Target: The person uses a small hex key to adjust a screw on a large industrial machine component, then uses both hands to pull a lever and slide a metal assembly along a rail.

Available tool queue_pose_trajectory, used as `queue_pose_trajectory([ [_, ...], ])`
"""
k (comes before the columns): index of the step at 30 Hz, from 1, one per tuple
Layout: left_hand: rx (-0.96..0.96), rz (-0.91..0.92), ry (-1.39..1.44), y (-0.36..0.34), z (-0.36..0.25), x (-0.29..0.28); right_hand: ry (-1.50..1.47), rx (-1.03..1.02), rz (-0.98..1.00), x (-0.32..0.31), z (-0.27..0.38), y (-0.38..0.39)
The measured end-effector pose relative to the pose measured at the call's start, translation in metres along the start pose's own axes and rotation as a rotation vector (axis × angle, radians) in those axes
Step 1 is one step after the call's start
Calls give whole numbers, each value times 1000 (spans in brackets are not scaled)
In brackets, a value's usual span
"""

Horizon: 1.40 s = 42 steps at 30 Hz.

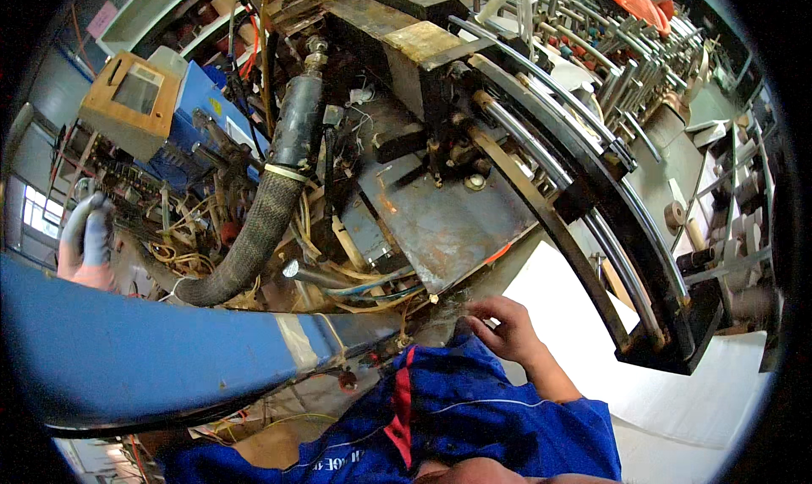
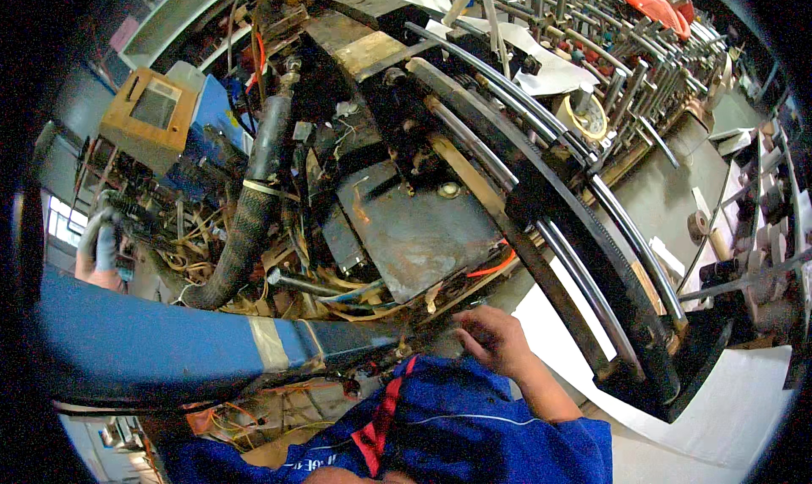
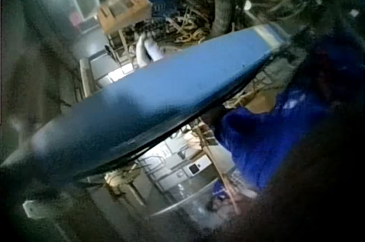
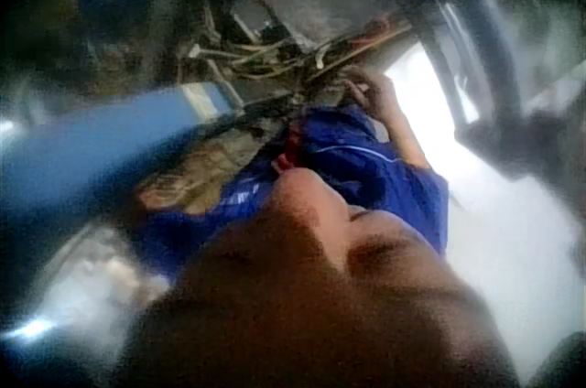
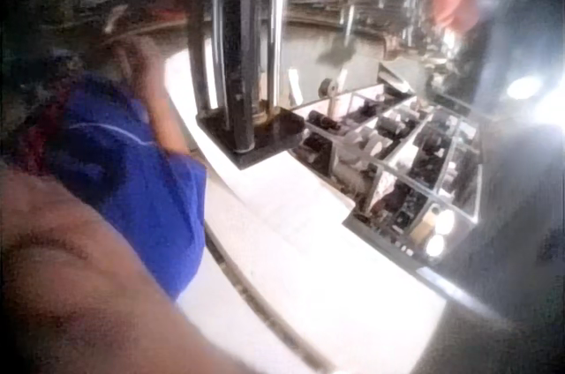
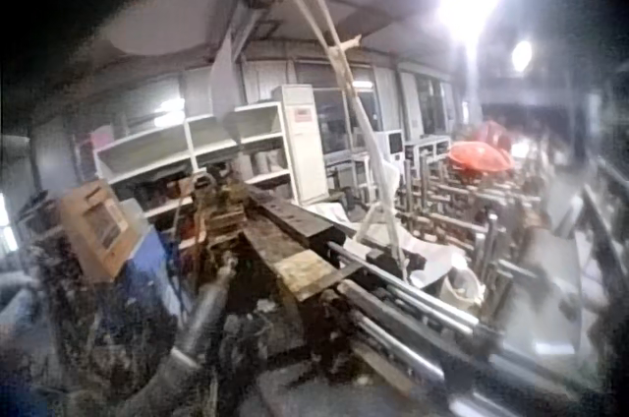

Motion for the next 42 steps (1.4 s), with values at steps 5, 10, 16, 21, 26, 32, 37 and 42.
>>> queue_pose_trajectory([
  [5,29,-194,58,85,-31,-47,-46,-180,14,-11,24,-23],
  [10,125,79,-12,172,-120,21,-22,-295,60,-10,36,-37],
  [16,399,806,89,242,-216,194,17,-400,204,16,38,-43],
  [21,406,577,-27,204,-208,264,-88,-395,281,16,23,-36],
  [26,401,455,-68,172,-199,304,-152,-250,278,7,-1,-23],
  [32,260,442,-7,176,-174,319,-133,-148,305,0,-22,-13],
  [37,290,526,33,182,-196,308,-186,-168,427,17,-25,-4],
  [42,277,626,157,242,-187,272,-146,-522,423,40,-6,7],
])
Point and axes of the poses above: each hand's wrist, its own y-axis away from the middle knuckle, its own x-axis out of the palm, z = x × y, the point moved 8 cm from there along -y, towards the middle knuckle, and after that the axes turned 14 degrees about y, right-handed, at the moved point
